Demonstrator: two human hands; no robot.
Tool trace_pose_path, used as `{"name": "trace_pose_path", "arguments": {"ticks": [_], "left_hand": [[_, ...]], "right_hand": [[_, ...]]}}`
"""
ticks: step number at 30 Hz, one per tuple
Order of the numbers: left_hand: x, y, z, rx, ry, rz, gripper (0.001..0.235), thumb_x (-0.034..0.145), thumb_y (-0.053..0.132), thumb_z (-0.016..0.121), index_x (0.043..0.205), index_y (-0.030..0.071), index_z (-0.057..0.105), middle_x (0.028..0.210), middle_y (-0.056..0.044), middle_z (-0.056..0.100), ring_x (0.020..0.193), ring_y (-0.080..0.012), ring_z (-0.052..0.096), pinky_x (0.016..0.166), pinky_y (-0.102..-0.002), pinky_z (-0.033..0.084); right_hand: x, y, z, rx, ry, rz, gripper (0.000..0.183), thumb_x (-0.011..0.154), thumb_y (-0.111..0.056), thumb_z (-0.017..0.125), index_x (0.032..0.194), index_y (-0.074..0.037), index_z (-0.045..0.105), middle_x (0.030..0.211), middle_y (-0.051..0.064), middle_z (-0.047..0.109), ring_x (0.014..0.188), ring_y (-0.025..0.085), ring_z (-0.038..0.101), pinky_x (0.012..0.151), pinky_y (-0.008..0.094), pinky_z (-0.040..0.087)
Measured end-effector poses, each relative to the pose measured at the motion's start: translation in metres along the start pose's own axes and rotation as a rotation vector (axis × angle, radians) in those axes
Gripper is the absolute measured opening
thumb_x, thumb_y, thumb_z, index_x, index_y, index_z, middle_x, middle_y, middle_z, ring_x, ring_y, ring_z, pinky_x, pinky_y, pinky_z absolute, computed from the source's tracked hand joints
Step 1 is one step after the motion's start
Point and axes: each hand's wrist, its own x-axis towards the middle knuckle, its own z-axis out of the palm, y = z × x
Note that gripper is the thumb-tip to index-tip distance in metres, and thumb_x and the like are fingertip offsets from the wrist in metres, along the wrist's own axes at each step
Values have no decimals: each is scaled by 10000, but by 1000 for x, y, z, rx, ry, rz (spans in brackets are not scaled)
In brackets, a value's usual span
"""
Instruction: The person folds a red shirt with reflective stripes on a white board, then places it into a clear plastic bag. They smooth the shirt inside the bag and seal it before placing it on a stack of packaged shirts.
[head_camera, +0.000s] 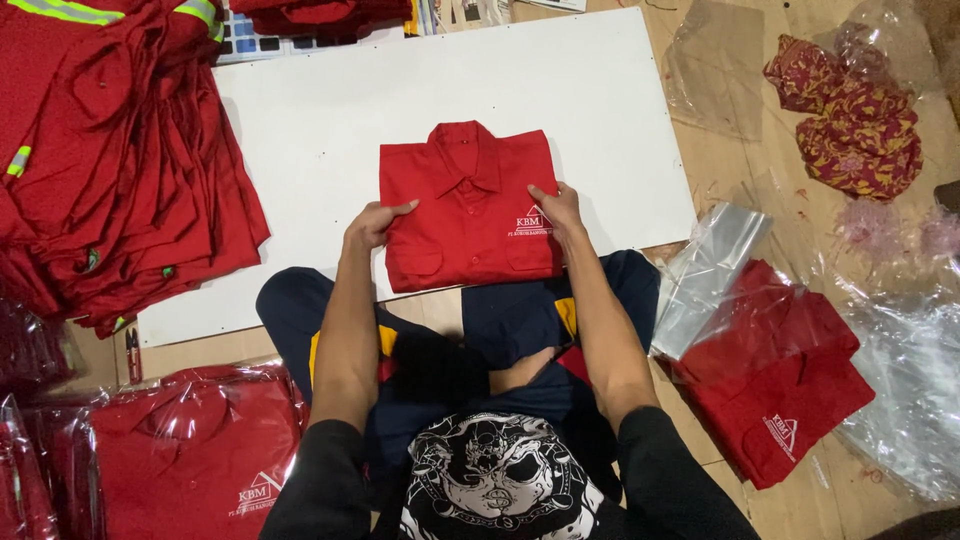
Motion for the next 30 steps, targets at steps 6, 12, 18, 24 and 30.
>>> {"name": "trace_pose_path", "arguments": {"ticks": [6, 12, 18, 24, 30], "left_hand": [[-13, 2, 5, -74, -38, -53, 742, 836, 152, 869, 1446, -57, 501, 1314, -293, 602, 1168, -462, 639, 859, -609, 564], [17, -7, -7, 171, 76, 81, 722, 785, 299, 936, 1293, -96, 609, 1090, -305, 667, 932, -433, 718, 625, -533, 598], [24, -19, -3, 144, 237, 181, 443, 790, 264, 888, 1023, -75, 723, 693, -178, 586, 489, -277, 597, 362, -351, 456], [95, -54, -48, 359, 380, 237, 410, 832, 409, 866, 776, 17, 760, 524, -183, 604, 345, -291, 596, 308, -355, 477], [63, -28, -41, 340, 527, 397, 228, 861, 243, 824, 922, 30, 768, 565, -168, 654, 332, -227, 602, 281, -326, 505]], "right_hand": [[6, 10, 1, 105, -110, 43, 636, 763, -209, 934, 1255, 22, 604, 1000, 185, 693, 858, 303, 740, 715, 426, 617], [-1, 10, 3, -116, -26, -64, 624, 790, -329, 934, 1223, 3, 631, 1067, 212, 701, 1018, 339, 709, 836, 434, 562], [-16, -9, -3, -152, -51, -48, 752, 643, -264, 1005, 1239, 18, 645, 1105, 218, 715, 1077, 388, 694, 928, 458, 540], [2, 9, -12, -515, 108, -92, 645, 709, -583, 904, 1059, -76, 710, 973, 150, 756, 1016, 387, 726, 878, 496, 577], [70, 67, -27, -434, 83, -96, 416, 880, -565, 767, 1084, -204, 780, 959, 55, 770, 1016, 309, 730, 827, 413, 584]]}}
